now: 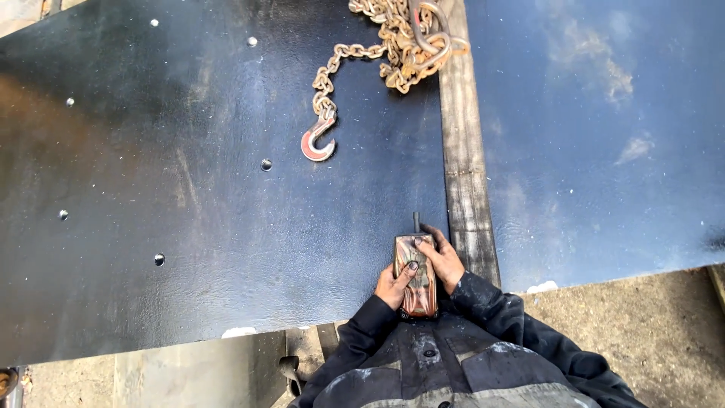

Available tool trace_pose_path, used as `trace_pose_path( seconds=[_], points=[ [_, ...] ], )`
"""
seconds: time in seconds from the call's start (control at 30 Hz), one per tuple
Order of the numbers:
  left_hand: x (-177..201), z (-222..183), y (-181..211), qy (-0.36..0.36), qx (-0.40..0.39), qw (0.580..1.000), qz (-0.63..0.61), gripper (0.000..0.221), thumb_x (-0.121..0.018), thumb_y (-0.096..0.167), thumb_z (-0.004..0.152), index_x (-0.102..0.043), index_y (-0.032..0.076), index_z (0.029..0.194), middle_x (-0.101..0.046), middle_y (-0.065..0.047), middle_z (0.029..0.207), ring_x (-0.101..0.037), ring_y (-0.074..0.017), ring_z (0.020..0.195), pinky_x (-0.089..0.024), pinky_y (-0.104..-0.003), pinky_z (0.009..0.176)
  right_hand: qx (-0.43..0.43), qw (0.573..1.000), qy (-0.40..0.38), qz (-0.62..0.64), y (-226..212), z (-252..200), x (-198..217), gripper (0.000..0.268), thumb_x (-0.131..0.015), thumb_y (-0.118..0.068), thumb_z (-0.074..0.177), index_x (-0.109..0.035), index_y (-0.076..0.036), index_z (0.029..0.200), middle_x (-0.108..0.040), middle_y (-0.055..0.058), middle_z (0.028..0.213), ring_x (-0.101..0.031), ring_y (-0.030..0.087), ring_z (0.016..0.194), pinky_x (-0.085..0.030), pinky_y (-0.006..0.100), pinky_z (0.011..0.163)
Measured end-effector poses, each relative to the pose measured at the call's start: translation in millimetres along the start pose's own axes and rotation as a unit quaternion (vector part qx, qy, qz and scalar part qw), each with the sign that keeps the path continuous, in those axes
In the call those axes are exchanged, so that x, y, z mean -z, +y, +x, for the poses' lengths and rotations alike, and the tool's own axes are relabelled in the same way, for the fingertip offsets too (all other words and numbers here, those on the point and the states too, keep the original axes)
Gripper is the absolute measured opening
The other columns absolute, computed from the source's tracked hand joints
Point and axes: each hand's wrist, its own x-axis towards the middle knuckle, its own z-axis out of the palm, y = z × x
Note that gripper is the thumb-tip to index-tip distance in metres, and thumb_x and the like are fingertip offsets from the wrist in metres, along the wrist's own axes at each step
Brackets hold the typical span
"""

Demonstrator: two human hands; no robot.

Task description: Operating a crane or hoist via a remote control to move a large metal plate.

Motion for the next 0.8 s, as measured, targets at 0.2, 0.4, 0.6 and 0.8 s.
trace_pose_path(
  seconds=[0.2, 0.4, 0.6, 0.8],
  points=[
    [-2.9, 33.6, -59.9, 0.044, 0.038, 0.998, -0.018, 0.034, -0.083, 0.044, 0.091, -0.072, 0.013, 0.083, -0.068, -0.005, 0.07, -0.065, -0.0156, 0.073, -0.055, -0.032, 0.072, -0.079, 0.996, -0.035, -0.03, 41.6, 8.3, 14.0, 0.077, -0.082, -0.04, 0.085, -0.055, 0.002, 0.145, -0.064, 0.032, 0.129, -0.062, 0.041, 0.119, -0.05, 0.053, 0.1],
    [-3.0, 59.6, -126.9, 0.017, 0.033, 0.987, -0.155, 0.036, -0.078, 0.027, 0.09, -0.07, 0.001, 0.114, -0.076, -0.011, 0.099, -0.071, -0.017, 0.085, -0.06, -0.028, 0.079, -0.196, 0.979, -0.054, -0.018, 41.7, 12.8, 31.9, 0.065, -0.067, -0.022, 0.087, -0.055, 0.008, 0.143, -0.067, 0.026, 0.13, -0.064, 0.03, 0.11, -0.051, 0.038, 0.095],
    [-23.7, 64.1, -160.4, -0.023, 0.034, 0.972, -0.231, 0.028, -0.075, 0.025, 0.097, -0.068, 0.004, 0.114, -0.073, -0.005, 0.097, -0.069, -0.0094, 0.079, -0.058, -0.021, 0.072, -0.179, 0.983, -0.045, -0.02, 128.4, 51.9, 72.0, 0.051, -0.062, -0.016, 0.094, -0.058, 0.012, 0.137, -0.066, 0.029, 0.125, -0.06, 0.034, 0.108, -0.045, 0.04, 0.093],
    [-16.8, 83.9, -180.4, -0.098, 0.019, 0.978, -0.182, 0.03, -0.071, 0.028, 0.1, -0.067, 0.005, 0.12, -0.072, -0.004, 0.104, -0.067, -0.0095, 0.088, -0.056, -0.023, 0.08, -0.21, 0.971, -0.012, -0.11, 148.8, 72.0, 91.1, 0.059, -0.066, -0.03, 0.094, -0.06, 0.01, 0.137, -0.069, 0.034, 0.112, -0.046, 0.027, 0.054, -0.024, 0.031, 0.037]
  ],
)
